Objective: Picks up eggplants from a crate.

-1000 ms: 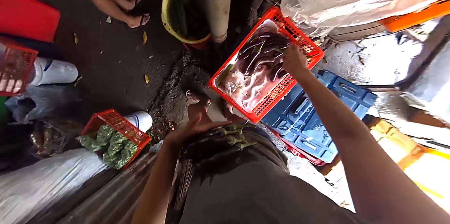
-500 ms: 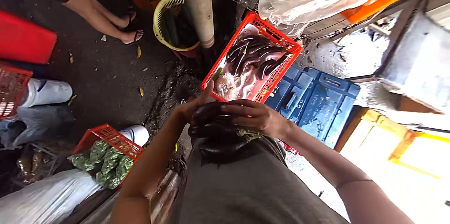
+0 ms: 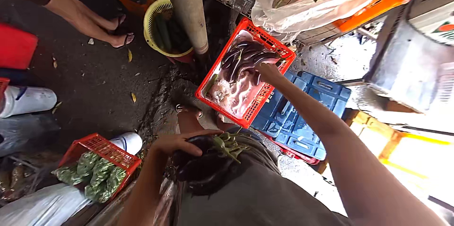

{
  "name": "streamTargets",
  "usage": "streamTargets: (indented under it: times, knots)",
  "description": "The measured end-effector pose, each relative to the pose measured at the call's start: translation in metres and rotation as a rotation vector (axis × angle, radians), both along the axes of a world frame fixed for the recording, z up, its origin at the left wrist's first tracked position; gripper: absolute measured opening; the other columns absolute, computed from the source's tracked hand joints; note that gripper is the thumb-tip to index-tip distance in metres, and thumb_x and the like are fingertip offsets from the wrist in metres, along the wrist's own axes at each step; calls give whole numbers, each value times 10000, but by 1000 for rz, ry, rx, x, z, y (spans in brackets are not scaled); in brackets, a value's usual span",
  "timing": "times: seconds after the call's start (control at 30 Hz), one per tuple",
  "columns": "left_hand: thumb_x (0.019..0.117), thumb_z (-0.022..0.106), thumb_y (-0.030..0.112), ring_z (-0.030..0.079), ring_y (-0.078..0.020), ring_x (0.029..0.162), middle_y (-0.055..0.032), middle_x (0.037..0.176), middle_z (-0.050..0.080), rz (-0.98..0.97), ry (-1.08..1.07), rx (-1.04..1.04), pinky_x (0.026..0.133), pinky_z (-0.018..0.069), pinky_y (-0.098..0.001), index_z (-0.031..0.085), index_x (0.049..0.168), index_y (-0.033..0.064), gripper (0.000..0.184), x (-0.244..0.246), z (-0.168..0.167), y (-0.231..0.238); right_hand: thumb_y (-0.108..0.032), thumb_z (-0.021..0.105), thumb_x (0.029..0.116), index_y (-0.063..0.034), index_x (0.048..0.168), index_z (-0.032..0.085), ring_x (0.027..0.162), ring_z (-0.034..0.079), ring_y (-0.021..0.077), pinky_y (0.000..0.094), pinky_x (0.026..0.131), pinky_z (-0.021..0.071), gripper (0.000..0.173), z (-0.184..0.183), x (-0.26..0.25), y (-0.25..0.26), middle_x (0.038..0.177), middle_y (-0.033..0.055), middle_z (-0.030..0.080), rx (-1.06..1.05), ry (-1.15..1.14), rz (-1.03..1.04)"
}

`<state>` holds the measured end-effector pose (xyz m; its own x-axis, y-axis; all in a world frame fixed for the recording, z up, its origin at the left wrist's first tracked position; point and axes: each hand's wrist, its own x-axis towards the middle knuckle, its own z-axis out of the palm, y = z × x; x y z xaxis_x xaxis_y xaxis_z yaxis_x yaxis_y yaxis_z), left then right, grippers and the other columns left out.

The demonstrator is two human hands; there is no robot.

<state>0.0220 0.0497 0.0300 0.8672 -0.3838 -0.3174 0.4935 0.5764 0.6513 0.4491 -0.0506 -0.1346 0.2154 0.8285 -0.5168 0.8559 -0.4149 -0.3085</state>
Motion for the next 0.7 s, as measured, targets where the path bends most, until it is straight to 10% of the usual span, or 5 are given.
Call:
streamTargets:
  times: [0.17,0.3,0.5,0.7]
  knots:
    - [932,684,428,589,-96,1232,-26,1442,566,93,34,1,1032,511,-299,329,1600,254,776,-21,1,-9,124,614,892,126,1329,563,1345,466,534,751,1154,216,439,-84,40,-18,1350,357,564,-202,-282,-28]
    - [949,659,376,552,-142,1304,-60,1503,521,169,43,-43,1090,474,-334,307,1618,227,770,-30,-4,-8,58,661,885,102,1182,673,1374,461,448,675,1158,282,301,-86,66,-7,1408,271,559,-285,-376,99]
    - [970,641,354,559,-127,1297,-48,1496,533,214,38,-72,1090,475,-324,319,1616,228,733,-30,-1,-5,-276,863,821,-17,1414,567,1374,449,510,709,1194,175,712,-72,85,16,1372,309,580,-538,-260,329]
    - [980,619,362,532,-149,1333,-66,1527,502,223,22,-81,1116,449,-342,299,1623,197,737,-22,-3,1,37,920,588,-56,1489,484,1319,471,534,732,1064,357,1006,-88,64,3,1423,322,494,-210,-191,249]
